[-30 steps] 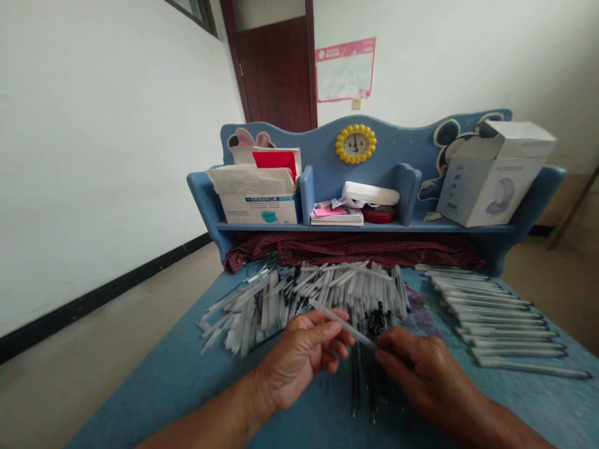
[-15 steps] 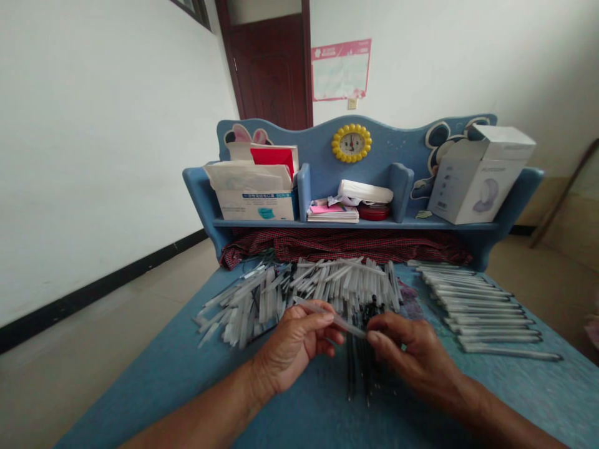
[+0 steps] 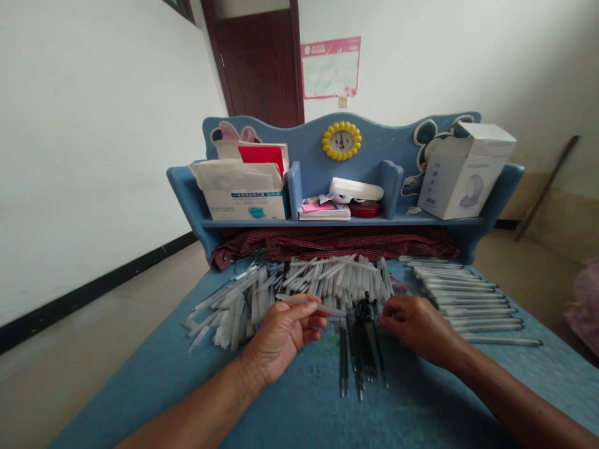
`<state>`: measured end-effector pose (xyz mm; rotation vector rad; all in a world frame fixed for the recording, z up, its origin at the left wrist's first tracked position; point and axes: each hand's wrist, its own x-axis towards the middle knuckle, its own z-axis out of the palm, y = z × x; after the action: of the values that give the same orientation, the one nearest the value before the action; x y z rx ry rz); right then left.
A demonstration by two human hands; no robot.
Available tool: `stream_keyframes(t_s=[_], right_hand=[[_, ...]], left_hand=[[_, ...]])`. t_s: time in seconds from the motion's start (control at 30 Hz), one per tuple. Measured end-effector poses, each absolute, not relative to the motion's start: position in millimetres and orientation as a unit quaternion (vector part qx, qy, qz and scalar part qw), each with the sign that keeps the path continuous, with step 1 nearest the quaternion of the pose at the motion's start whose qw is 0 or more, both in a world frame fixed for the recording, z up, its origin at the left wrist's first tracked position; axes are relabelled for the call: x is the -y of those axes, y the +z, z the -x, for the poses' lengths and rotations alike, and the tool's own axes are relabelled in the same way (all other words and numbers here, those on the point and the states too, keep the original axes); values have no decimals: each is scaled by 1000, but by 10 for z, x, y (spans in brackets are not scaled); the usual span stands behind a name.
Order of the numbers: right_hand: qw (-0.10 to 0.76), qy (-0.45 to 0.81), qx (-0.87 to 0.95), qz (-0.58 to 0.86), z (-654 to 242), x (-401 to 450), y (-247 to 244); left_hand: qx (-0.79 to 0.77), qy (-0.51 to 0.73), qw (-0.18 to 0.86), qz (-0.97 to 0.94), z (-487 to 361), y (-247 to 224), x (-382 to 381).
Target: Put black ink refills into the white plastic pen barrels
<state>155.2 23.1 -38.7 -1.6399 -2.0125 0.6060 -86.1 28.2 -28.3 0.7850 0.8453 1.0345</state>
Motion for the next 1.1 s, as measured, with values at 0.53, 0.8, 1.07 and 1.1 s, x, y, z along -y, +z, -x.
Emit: stream_keyframes(t_s=[0.53,0.8,1.07,1.1], right_hand=[[116,165,741,640,-1443,-179,-302],[104,288,716,627,-1542,-174,-348],[163,388,688,592,-1657,-113,-162],[196,415,680,572,-1643,-98,-125]], left_hand=[[-380,464,718,-352,837,-297,-261],[-371,463,725,-349,846,-274,-237],[-344,473,743,-325,887,-286,-253],[-339,474,748,-319,888,-276,-249]])
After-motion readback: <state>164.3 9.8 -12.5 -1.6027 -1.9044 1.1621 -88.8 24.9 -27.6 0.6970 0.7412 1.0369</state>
